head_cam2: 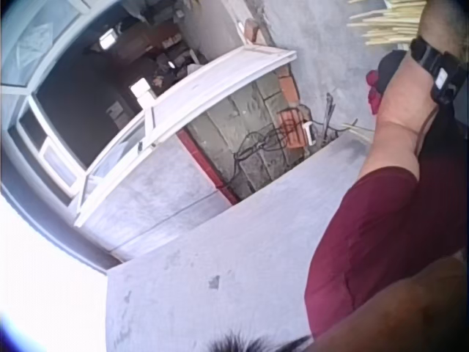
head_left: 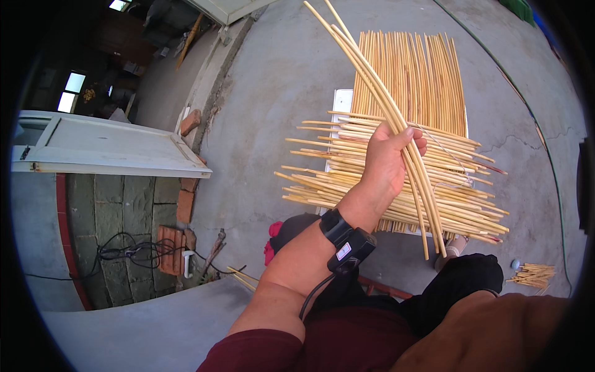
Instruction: The person weaves together thin wooden sticks using a white string and a needle, aligning them horizontally and securing them one by one.
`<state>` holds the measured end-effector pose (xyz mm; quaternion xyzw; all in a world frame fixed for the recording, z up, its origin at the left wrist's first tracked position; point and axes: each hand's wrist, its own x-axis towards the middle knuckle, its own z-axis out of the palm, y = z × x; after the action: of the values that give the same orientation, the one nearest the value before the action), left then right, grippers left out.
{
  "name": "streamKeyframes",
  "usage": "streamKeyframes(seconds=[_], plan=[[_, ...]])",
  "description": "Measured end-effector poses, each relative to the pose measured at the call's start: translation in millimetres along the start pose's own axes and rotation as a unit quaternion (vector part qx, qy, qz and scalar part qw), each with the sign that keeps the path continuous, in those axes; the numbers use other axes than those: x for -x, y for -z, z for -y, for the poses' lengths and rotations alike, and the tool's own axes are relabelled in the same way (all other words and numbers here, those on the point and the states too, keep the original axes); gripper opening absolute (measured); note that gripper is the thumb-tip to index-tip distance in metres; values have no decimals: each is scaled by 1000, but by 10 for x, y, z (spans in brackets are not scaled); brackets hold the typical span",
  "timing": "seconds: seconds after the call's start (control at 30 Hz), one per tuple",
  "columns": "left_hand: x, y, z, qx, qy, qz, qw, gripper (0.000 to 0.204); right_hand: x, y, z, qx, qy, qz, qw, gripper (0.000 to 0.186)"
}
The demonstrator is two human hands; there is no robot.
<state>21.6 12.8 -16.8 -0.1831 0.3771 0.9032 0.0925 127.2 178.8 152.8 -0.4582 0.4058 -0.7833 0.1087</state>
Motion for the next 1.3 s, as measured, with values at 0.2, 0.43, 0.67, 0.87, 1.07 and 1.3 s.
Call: streamKeyframes(seconds=[0.2,0.43,0.67,0.87,1.07,1.3], plan=[[10,-95,35,-32,23,8,999,9,0,-71,7,22,10,-9,1000,19],[4,-78,34,-38,9,4,999,8,104,-13,113,33,44,-19,998,19],[-30,-97,67,-3,1,10,1000,8,110,-29,111,37,68,-17,997,19],[-32,-48,19,16,-14,33,999,9,86,-76,55,47,92,-10,995,20],[2,-35,39,-3,-8,21,1000,10,60,-266,-182,44,139,10,989,20],[-50,-65,45,23,-13,20,999,9,90,-201,-119,47,168,13,985,21]])
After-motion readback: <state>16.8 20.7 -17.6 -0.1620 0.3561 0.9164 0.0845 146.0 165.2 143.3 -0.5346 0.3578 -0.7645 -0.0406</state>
